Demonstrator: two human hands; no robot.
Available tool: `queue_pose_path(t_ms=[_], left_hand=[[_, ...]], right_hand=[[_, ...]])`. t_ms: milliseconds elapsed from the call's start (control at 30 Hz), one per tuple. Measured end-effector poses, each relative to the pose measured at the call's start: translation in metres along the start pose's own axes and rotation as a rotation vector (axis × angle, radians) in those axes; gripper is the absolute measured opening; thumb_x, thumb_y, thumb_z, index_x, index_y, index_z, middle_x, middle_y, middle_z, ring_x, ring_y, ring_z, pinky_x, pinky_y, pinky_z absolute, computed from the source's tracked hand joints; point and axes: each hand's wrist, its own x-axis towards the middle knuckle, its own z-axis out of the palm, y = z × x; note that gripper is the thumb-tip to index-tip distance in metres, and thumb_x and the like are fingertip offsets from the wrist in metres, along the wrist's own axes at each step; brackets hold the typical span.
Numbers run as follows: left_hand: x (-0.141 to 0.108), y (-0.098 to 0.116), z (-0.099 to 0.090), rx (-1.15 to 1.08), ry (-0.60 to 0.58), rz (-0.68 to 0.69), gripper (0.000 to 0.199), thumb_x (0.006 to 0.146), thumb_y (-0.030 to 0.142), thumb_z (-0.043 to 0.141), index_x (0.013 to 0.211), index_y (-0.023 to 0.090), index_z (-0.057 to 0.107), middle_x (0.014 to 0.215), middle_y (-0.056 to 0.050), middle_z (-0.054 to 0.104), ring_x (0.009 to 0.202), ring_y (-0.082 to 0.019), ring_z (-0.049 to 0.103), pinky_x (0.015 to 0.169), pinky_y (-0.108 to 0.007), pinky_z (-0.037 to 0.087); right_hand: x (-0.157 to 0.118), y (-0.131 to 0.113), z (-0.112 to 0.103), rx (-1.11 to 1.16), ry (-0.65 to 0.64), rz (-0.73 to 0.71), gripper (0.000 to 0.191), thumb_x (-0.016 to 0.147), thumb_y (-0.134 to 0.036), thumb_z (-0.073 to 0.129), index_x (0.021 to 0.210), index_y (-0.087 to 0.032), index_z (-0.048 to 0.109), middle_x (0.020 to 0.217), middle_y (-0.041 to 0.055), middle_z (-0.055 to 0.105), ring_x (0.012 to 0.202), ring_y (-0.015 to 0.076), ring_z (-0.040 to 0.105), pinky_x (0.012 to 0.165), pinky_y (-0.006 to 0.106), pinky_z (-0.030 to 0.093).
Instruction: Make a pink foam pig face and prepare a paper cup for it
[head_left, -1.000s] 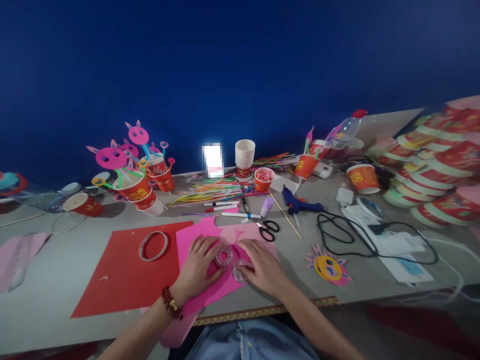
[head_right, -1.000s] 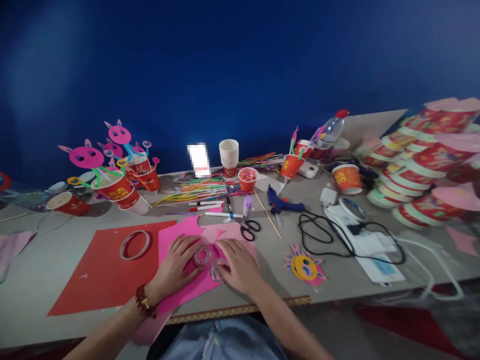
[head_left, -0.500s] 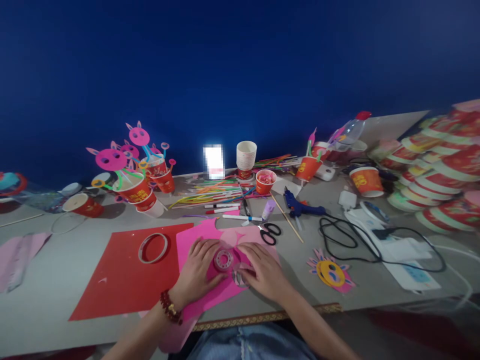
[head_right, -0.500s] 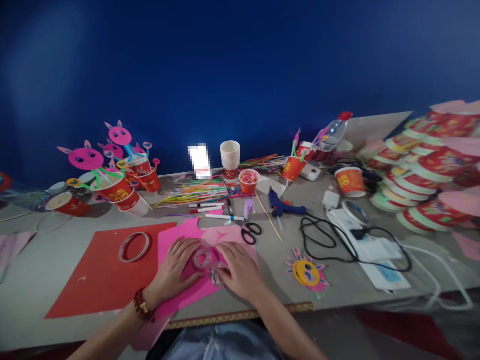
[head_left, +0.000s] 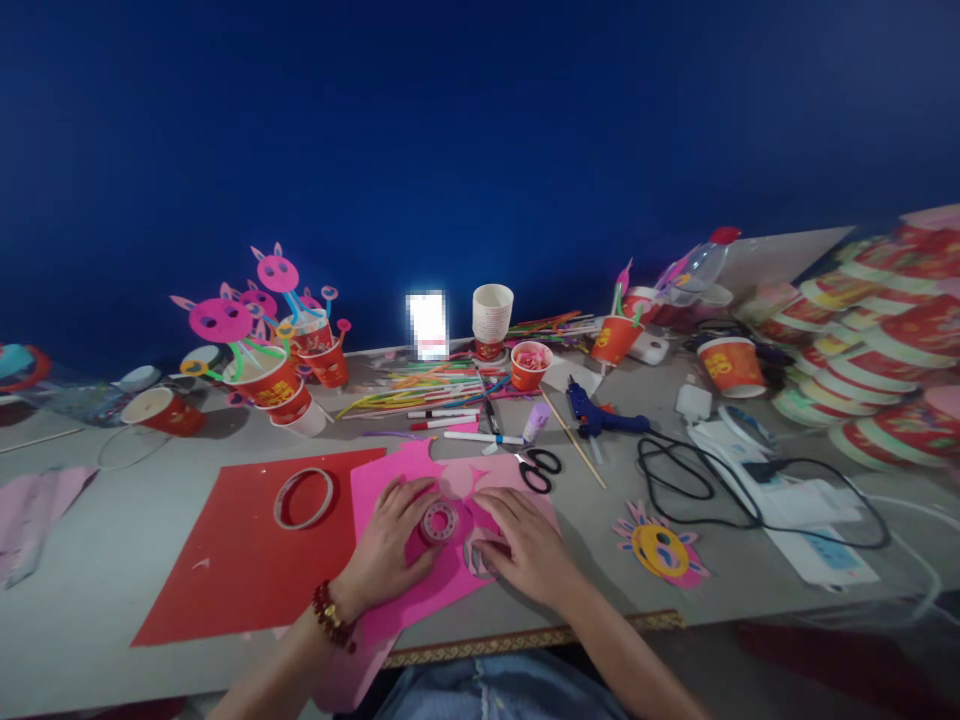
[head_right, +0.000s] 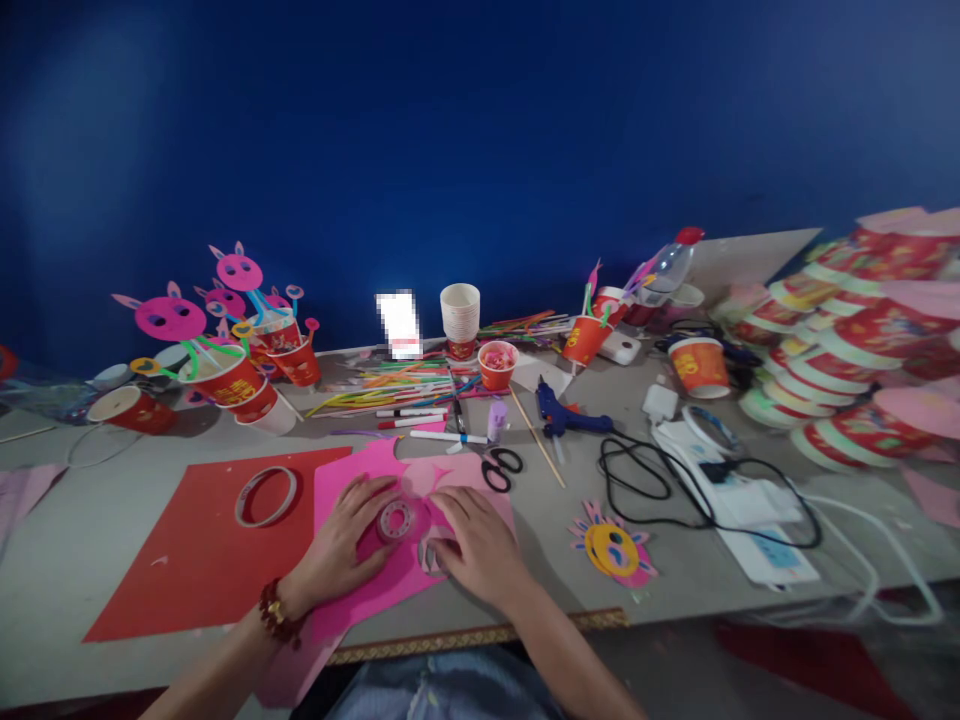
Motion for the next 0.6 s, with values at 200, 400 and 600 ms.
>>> queue_pose_path(t_ms=[200,400,600], left_hand=[[0.0035,0.0028,-0.0008,0.01,-0.001,-0.002,0.056,0.087,0.033,0.058,0.139,0.023,0.041,0.143,-0.012,0.048,0.134,-0.029,0.042,0.116,-0.054,0.026],[0.006,0.0048,-0.0001,0.027,-0.033,-0.033,0.054,0.088,0.04,0.058,0.137,0.022,0.044,0.14,-0.012,0.051,0.129,-0.029,0.046,0.115,-0.054,0.026],[0.0075,0.0056,0.0004,0.033,-0.021,-0.038,0.053,0.087,0.042,0.059,0.135,0.023,0.047,0.138,-0.011,0.053,0.127,-0.029,0.047,0.114,-0.054,0.028]], right_hand=[[-0.0003,0.0005,0.0004,0.004,0.005,-0.003,0.044,0.087,-0.02,0.062,0.131,-0.02,0.053,0.127,0.0124,0.063,0.119,0.0286,0.055,0.102,0.047,0.047],[-0.0002,0.0008,0.0016,-0.002,0.004,-0.009,0.045,0.087,-0.019,0.062,0.131,-0.019,0.053,0.128,0.0126,0.062,0.12,0.0284,0.054,0.103,0.047,0.046],[-0.0005,0.0012,0.0022,-0.012,0.013,-0.02,0.046,0.086,-0.017,0.062,0.131,-0.019,0.053,0.128,0.0128,0.062,0.121,0.0291,0.054,0.102,0.049,0.046]])
